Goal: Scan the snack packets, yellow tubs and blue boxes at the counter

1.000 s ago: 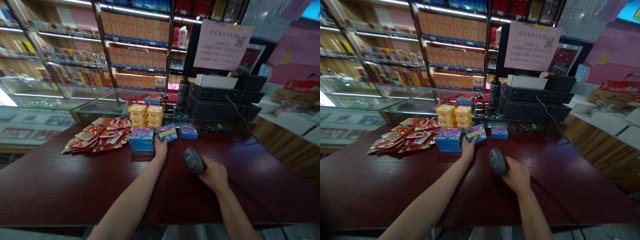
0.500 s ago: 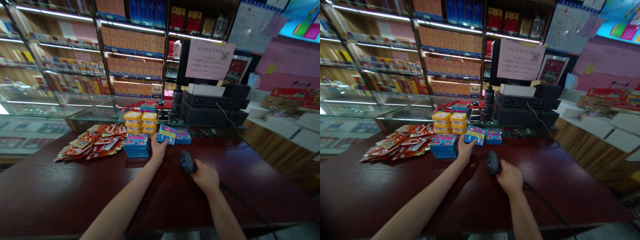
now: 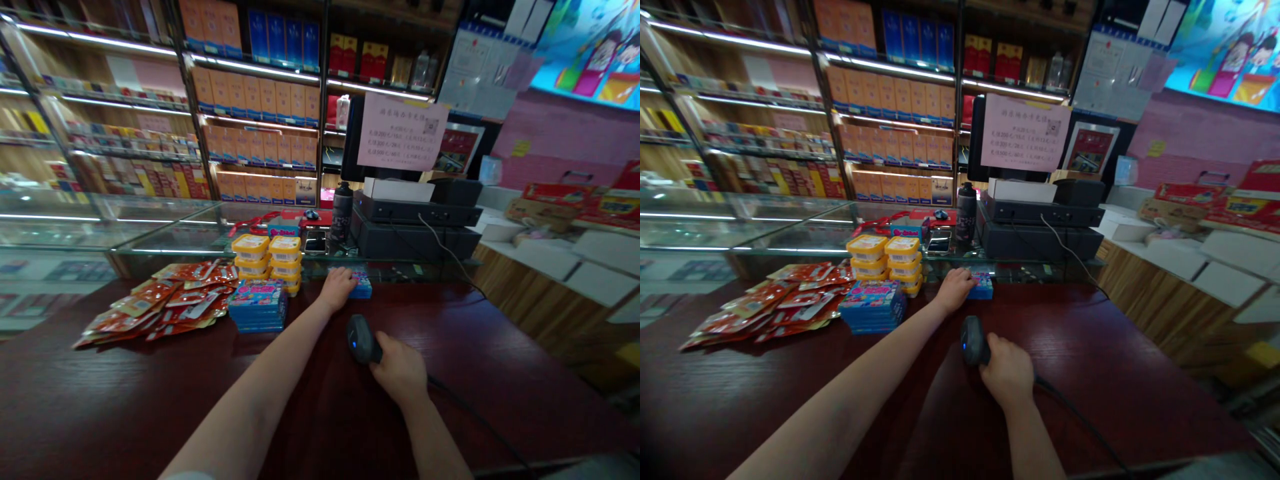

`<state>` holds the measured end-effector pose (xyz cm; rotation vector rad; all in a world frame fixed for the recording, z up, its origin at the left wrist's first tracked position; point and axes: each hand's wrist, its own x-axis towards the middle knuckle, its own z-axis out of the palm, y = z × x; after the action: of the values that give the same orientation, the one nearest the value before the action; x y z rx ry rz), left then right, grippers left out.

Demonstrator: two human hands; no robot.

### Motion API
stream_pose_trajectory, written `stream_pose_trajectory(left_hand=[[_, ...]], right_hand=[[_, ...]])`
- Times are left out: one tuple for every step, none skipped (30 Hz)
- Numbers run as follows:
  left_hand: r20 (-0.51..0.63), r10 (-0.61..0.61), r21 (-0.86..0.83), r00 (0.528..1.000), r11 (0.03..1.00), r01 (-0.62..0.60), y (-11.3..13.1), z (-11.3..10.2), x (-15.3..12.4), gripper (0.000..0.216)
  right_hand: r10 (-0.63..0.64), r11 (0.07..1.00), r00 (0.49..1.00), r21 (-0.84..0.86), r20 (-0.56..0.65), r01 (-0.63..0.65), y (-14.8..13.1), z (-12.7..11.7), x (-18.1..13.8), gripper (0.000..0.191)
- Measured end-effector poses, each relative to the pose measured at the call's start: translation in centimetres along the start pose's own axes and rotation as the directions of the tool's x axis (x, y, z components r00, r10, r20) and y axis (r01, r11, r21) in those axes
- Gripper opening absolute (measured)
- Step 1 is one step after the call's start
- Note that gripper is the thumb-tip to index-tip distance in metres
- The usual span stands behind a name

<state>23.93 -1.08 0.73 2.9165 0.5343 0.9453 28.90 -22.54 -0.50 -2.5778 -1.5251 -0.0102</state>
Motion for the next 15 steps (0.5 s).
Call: stream_pose_trajectory(left_hand=[[0.019,-0.008,-0.018,1.0,1.0,0.009,-0.2,0.4,-0.3,0.016],[0.028,-0.024,-0.033,0.999,0.999,0.025,-0.4,0.7,-0.7,0.02],[0.019,-0.057,-0.044,0.998,0.997,0.057,-0.7,0.9,-1.1,0.025],[-0.011,-0.112,-0.058,0.994,0.992,0.111,-1.0,1.1,-1.6,0.029],[-0.055,-0.189,-0.081,0.98,0.98,0.184,-1.4,1.3,-2.1,0.03],[-0.1,-0.276,-0.122,0.956,0.957,0.263,-1.7,1.4,-2.6,0.029],[-0.131,-0.355,-0.177,0.926,0.927,0.33,-2.0,1.6,-2.9,0.027],[-0.147,-0.415,-0.236,0.898,0.896,0.376,-2.2,1.7,-3.2,0.024],[-0.152,-0.452,-0.289,0.879,0.871,0.398,-2.3,1.9,-3.3,0.021],[-0.153,-0.47,-0.327,0.869,0.854,0.404,-2.4,2.1,-3.2,0.018],[-0.157,-0.479,-0.348,0.864,0.845,0.406,-2.3,2.2,-3.1,0.016],[-0.161,-0.485,-0.352,0.86,0.842,0.409,-2.2,2.4,-2.9,0.014],[-0.164,-0.493,-0.347,0.854,0.84,0.417,-2.1,2.6,-2.6,0.013],[-0.163,-0.503,-0.341,0.849,0.836,0.43,-1.9,2.7,-2.3,0.013],[-0.156,-0.513,-0.335,0.844,0.831,0.444,-1.8,2.9,-2.0,0.013]], right_hand=[[0.0,1.0,1.0,0.003,0.002,0.0,0.0,0.0,0.0,0.017],[0.0,1.0,1.0,0.008,0.002,0.0,0.0,0.1,0.1,0.017],[-0.001,1.0,1.0,0.013,0.001,0.001,0.0,0.1,0.1,0.017],[-0.002,1.0,1.0,0.017,0.0,0.002,0.0,0.1,0.1,0.017],[-0.002,1.0,1.0,0.02,-0.001,0.002,0.0,0.1,0.1,0.017],[-0.002,1.0,1.0,0.022,0.0,0.002,0.0,0.1,0.1,0.017],[-0.002,1.0,1.0,0.023,0.002,0.002,0.0,0.1,0.1,0.017],[-0.003,1.0,1.0,0.023,0.005,0.003,0.0,0.1,0.1,0.017],[-0.005,1.0,1.0,0.022,0.007,0.005,0.0,0.1,0.1,0.017],[-0.006,1.0,1.0,0.022,0.009,0.006,0.0,0.1,0.1,0.018],[-0.007,1.0,1.0,0.022,0.009,0.007,0.0,0.1,0.1,0.018],[-0.007,1.0,1.0,0.023,0.008,0.007,0.0,0.1,0.1,0.017],[-0.006,1.0,1.0,0.024,0.008,0.006,0.0,0.1,0.1,0.017],[-0.004,1.0,1.0,0.024,0.007,0.004,0.0,0.1,0.1,0.016],[-0.004,1.0,1.0,0.025,0.007,0.003,0.0,0.1,0.1,0.016]])
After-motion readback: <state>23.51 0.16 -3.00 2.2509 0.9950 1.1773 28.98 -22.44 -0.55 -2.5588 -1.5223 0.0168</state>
